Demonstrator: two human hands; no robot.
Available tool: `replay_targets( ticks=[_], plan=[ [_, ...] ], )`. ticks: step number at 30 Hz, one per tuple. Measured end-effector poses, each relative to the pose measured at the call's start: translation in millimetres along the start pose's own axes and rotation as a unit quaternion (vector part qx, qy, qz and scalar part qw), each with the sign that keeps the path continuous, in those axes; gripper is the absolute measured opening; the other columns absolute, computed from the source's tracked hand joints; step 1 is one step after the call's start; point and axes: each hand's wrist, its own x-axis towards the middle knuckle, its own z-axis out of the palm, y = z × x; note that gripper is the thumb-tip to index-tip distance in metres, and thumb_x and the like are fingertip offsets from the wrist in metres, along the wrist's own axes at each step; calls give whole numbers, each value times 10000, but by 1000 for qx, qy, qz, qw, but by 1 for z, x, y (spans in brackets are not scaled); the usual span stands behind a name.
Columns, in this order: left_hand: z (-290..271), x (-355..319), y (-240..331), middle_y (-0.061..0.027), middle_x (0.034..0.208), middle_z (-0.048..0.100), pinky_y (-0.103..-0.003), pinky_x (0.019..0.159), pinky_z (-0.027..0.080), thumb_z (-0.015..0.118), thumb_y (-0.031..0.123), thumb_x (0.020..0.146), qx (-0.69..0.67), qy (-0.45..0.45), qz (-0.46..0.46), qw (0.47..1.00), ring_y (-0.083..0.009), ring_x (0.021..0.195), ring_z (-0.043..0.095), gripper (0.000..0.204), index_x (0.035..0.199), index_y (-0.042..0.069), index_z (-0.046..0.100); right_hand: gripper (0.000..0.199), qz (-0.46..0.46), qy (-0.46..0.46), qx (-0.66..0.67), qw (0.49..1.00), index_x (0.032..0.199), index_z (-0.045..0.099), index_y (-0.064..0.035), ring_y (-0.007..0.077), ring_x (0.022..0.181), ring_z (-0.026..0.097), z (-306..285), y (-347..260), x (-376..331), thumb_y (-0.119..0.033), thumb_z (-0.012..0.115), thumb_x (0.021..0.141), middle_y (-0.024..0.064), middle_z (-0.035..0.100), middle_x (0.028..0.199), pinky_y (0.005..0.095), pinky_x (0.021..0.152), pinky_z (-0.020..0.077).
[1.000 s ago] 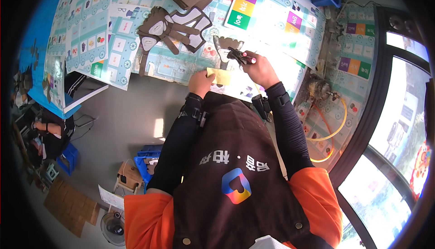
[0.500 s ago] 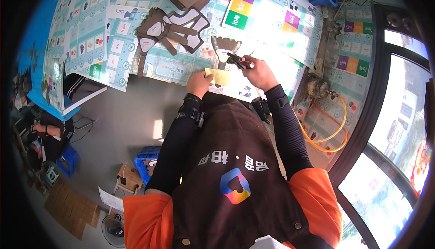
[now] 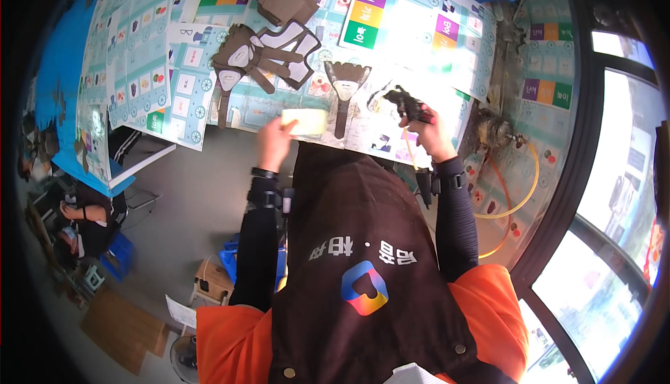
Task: The recorder is using a spray glue gun to apply adhesive to small brown shoe components on a workstation.
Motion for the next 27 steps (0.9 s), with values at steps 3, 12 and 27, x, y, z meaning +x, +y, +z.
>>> replay_targets(
  ticks=[3,12,27],
  plan=[
    [-31,4,2,-138,858,669,-375,685,489,638,335,819,218,113,6,969,-254,802,653,359,981,16,628,272,-2,63,50,997,953,564,-25,96,645,537,-26,21,-10,-23,514,686,41,626,784,226,434,402],
    [130,-19,31,-155,968,555,-408,804,450,727,355,704,379,119,85,914,-330,949,529,424,888,11,562,264,-1,132,94,987,930,572,-22,102,655,531,-66,59,-41,-44,496,678,36,615,758,228,453,409],
    [47,-62,141,-170,749,599,-443,644,438,589,182,786,254,-150,220,930,-359,731,577,150,799,32,598,343,-120,177,192,958,943,611,-9,125,745,519,-83,106,-53,7,505,617,37,609,845,238,681,398]
  ],
)
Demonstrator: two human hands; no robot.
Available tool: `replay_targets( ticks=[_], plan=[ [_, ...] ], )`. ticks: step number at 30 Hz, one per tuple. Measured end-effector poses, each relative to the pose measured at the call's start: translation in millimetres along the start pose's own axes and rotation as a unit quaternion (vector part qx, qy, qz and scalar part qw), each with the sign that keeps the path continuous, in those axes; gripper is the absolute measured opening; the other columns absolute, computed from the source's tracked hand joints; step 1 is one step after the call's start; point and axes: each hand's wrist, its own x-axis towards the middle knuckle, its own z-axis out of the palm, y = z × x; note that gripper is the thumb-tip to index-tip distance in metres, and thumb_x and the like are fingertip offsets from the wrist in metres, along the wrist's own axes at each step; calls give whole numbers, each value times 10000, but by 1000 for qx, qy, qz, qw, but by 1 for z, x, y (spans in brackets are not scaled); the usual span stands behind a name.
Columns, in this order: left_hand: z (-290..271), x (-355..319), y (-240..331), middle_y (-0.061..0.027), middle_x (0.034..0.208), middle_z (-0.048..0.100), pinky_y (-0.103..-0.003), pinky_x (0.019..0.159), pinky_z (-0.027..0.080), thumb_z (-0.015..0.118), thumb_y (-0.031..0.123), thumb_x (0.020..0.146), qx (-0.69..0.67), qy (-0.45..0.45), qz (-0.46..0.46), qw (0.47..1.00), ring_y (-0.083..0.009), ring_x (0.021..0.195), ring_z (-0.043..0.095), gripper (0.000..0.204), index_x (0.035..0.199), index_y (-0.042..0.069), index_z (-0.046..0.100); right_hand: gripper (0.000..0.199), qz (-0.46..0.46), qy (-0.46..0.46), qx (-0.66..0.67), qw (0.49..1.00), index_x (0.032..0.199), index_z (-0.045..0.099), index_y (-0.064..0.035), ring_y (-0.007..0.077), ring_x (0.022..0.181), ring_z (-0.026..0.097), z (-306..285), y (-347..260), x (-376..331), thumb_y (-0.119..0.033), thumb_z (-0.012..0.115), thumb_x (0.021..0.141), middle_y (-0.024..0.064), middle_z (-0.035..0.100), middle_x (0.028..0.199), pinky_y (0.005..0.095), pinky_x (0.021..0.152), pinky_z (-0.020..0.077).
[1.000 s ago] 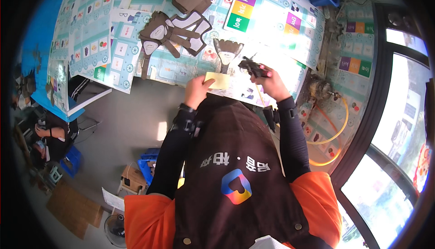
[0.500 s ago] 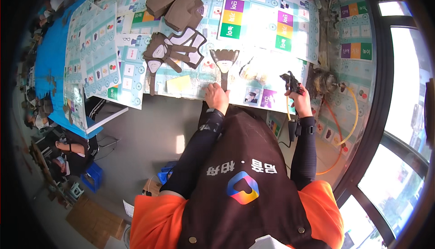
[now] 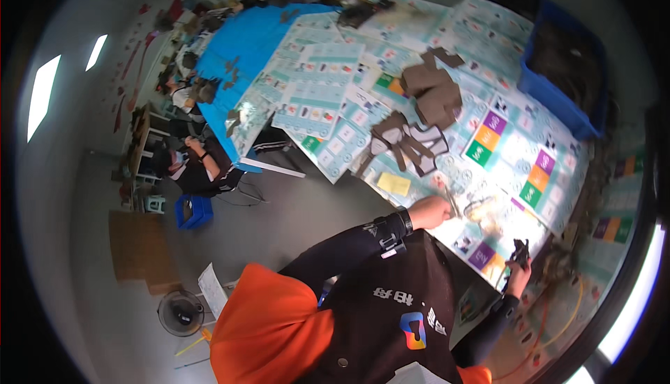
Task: The recorder is using a spray glue gun to apply adhesive to small brown shoe components on a workstation.
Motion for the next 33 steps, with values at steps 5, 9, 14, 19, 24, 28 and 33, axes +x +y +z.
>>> replay_targets(
  ticks=[5,9,14,19,24,28,33],
  plan=[
    [-48,2,38,-138,790,626,-430,688,442,609,136,762,117,-131,82,981,-331,812,595,109,820,44,617,311,66,83,-69,992,867,578,-20,133,560,504,-5,-4,-2,-59,465,580,37,599,687,242,404,341],
    [-61,19,30,-124,779,638,-423,688,452,604,78,690,158,-183,139,960,-325,817,601,119,806,52,615,314,78,67,-45,994,902,560,-42,134,573,521,-7,3,-1,-24,474,601,46,610,682,240,371,354],
    [-101,25,-15,-101,781,644,-405,672,464,596,66,653,43,-193,184,963,-299,822,611,156,808,56,613,267,55,80,-41,994,845,531,-8,168,662,528,11,16,-5,-7,455,589,65,595,694,262,667,383],
    [-193,22,-89,-106,800,652,-404,669,473,577,99,748,88,-166,173,967,-298,779,613,207,943,63,639,313,54,102,-114,987,866,573,16,178,620,558,48,12,-15,-39,465,577,67,605,707,266,564,424],
    [-373,33,-257,-30,751,645,-253,549,450,545,208,868,-102,-202,51,973,-98,580,541,226,1006,44,615,167,91,129,-196,968,701,598,-24,159,570,517,100,-7,-21,-66,484,586,44,590,691,246,461,371],
    [-550,-2,-432,-22,796,638,-217,555,433,529,220,906,-143,41,2,989,-72,647,532,288,1106,16,568,178,117,151,-215,958,687,598,-8,168,560,525,135,-23,-16,-68,487,560,60,592,674,259,476,391],
    [-640,-127,-602,-158,925,664,-205,389,345,372,217,951,-405,316,-344,786,-141,637,620,289,1005,-14,536,193,149,114,-241,952,716,604,-8,160,601,530,172,-62,-20,-85,504,570,54,591,702,271,485,397]
  ],
)
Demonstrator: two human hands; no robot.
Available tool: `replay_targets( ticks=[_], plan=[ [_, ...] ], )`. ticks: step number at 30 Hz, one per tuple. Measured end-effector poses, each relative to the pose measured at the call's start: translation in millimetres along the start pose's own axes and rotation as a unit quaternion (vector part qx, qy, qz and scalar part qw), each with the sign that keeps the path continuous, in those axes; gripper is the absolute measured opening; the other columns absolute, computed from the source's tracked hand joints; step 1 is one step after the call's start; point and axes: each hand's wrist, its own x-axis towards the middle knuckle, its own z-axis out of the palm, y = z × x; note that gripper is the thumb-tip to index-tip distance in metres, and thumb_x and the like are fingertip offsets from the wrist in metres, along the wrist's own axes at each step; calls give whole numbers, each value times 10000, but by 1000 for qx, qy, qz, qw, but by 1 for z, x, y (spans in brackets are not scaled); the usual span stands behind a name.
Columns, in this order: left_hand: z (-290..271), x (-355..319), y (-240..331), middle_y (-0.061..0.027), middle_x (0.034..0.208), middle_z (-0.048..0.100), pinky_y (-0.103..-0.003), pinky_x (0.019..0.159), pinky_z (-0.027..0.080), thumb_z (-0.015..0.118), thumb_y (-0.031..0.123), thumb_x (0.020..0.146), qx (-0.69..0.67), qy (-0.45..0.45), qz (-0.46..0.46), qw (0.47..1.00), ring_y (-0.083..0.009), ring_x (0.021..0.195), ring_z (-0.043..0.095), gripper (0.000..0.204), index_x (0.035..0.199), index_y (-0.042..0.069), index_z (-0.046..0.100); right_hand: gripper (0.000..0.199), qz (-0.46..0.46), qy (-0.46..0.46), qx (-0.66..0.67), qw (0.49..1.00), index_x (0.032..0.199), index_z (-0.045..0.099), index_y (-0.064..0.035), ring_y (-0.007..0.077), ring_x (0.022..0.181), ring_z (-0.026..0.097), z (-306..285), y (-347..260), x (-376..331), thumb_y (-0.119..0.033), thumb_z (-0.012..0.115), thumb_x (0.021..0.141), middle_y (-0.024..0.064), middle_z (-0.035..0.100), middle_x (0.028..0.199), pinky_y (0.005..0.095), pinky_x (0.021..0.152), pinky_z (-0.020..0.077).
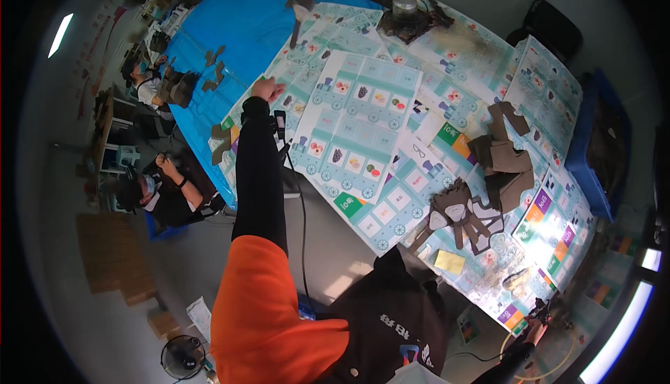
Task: The recorder is using a spray glue gun to apply adhesive to small brown shoe components on a workstation.
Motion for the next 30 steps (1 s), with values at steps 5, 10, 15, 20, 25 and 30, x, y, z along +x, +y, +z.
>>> replay_targets(
  ticks=[5,10,15,20,25,30],
  plan=[
    [29,-46,-179,-192,902,643,-187,469,380,555,102,851,-257,-136,-15,957,-109,587,515,149,955,-1,531,217,-44,-8,-21,999,743,611,-6,153,587,522,23,-19,-9,-85,507,570,53,594,696,264,487,391],
    [140,-202,-315,-26,808,628,-185,462,330,569,293,874,-79,-272,-94,954,-51,550,444,227,940,80,612,242,-79,-10,-17,997,770,617,-4,147,573,515,31,-20,-18,-85,509,569,53,598,689,257,490,385],
    [228,-338,-356,-46,861,632,-182,504,389,537,290,910,-152,-389,-193,888,-54,586,507,276,1065,66,586,267,-157,19,40,987,797,624,-2,140,560,507,18,-17,-17,-85,512,569,52,601,682,251,492,379],
    [331,-370,-379,-42,767,655,-243,550,448,585,292,864,144,-358,-19,922,-100,598,574,248,950,62,619,304,-118,-11,69,990,968,596,-8,132,689,538,-17,10,30,-86,542,680,32,597,800,278,565,448],
    [425,-385,-354,-86,751,663,-330,651,497,646,265,799,412,-232,202,858,-211,705,646,238,877,40,633,230,-95,-48,62,992,834,634,-25,122,691,572,-49,43,53,-103,511,656,43,657,785,264,505,444],
    [510,-377,-296,-131,743,654,-334,574,472,664,367,774,320,-143,117,929,-228,595,610,388,788,-20,636,314,-77,-64,131,986,942,592,-21,116,655,567,-83,81,53,-53,487,647,48,646,792,224,430,415]
  ],
)
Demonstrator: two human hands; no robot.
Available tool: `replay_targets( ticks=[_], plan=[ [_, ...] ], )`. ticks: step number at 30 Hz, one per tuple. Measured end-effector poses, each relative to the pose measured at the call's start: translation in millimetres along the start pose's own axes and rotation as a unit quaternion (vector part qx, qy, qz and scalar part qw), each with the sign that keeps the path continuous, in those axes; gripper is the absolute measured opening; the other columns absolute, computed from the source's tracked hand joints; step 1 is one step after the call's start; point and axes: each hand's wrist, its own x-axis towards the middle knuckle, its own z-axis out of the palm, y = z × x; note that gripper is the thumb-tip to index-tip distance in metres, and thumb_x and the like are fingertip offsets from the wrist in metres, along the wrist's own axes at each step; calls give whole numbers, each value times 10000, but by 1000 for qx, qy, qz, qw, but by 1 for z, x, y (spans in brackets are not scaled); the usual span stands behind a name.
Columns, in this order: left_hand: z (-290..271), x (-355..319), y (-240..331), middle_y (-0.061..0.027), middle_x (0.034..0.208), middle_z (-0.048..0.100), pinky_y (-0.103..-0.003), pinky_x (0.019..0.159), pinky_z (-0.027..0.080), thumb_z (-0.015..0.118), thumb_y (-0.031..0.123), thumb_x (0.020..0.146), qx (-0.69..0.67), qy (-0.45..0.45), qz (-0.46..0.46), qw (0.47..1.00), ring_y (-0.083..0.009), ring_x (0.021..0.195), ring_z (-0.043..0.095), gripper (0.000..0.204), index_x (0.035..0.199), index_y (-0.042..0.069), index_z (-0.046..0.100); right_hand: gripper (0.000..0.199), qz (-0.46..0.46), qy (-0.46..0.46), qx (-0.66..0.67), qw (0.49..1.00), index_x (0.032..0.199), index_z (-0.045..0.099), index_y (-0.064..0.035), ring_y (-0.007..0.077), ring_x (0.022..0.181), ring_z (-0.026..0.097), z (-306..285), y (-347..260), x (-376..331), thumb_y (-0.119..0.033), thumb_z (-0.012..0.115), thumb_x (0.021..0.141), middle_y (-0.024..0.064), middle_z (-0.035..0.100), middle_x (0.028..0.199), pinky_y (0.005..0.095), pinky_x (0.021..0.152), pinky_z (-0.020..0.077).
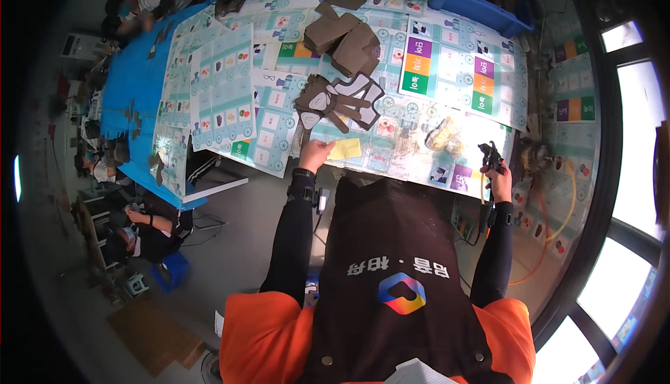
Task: The recorder is using a spray glue gun to apply adhesive to small brown shoe components on a workstation.
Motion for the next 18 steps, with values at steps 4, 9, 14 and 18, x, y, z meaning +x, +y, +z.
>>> replay_targets(
  ticks=[4,9,14,18],
  plan=[
    [32,52,40,-231,847,649,-419,763,489,617,581,717,131,117,-95,980,-369,844,629,600,785,-12,680,327,25,-37,27,999,942,592,-7,145,700,583,-19,24,-3,-22,479,636,60,638,788,248,532,450],
    [62,96,51,-184,917,667,-396,788,493,657,517,695,173,141,-164,961,-309,903,641,550,861,-7,690,340,36,1,80,996,1041,575,-24,115,740,555,-32,36,-3,-12,537,703,41,632,830,218,577,414],
    [25,56,71,-22,748,603,-204,448,340,592,173,875,-433,-75,-146,886,-93,565,507,115,900,62,574,361,23,25,71,997,1009,580,-43,93,641,550,-42,24,-7,-8,484,662,43,632,822,216,453,415],
    [18,8,122,-20,805,603,-179,448,330,580,180,886,-405,-172,-125,889,-82,589,496,143,975,69,581,359,34,11,73,997,1003,575,-14,105,769,556,-42,10,-7,38,464,665,50,617,848,212,610,420]
  ],
)
